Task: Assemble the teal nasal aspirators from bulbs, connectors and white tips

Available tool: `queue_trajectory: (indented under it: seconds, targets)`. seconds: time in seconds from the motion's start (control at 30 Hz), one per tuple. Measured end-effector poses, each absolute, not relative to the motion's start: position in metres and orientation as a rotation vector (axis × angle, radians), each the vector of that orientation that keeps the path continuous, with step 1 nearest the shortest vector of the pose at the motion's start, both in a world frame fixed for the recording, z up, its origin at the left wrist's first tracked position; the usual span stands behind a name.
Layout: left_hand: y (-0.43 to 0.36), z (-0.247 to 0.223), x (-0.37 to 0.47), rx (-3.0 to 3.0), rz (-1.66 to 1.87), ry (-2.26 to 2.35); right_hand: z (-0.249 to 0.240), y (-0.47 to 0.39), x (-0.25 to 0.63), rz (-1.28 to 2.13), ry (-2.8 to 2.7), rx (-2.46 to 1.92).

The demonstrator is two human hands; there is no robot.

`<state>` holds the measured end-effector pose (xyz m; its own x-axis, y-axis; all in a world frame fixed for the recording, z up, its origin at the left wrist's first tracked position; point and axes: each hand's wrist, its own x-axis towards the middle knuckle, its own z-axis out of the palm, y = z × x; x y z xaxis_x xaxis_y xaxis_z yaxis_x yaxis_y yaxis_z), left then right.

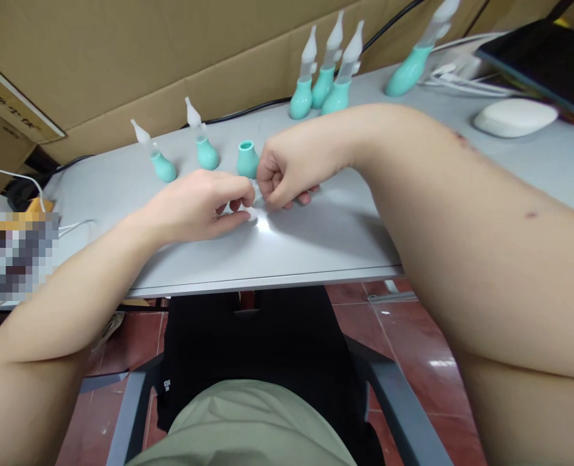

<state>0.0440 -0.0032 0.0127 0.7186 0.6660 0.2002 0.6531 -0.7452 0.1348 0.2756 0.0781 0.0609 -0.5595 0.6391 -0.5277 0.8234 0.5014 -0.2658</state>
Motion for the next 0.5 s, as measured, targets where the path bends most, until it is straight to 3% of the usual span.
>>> queue_trajectory:
  seconds: [0.3,0.5]
  targets:
    - [0.003,0.012,0.032,2.668,0.521,0.962,0.063,0.089,0.292,-0.839,2.516,1.213]
    - [0.025,0.0,0.022,2.197,1.054,1.007,0.051,0.079,0.291,-1.785,3.177,1.007]
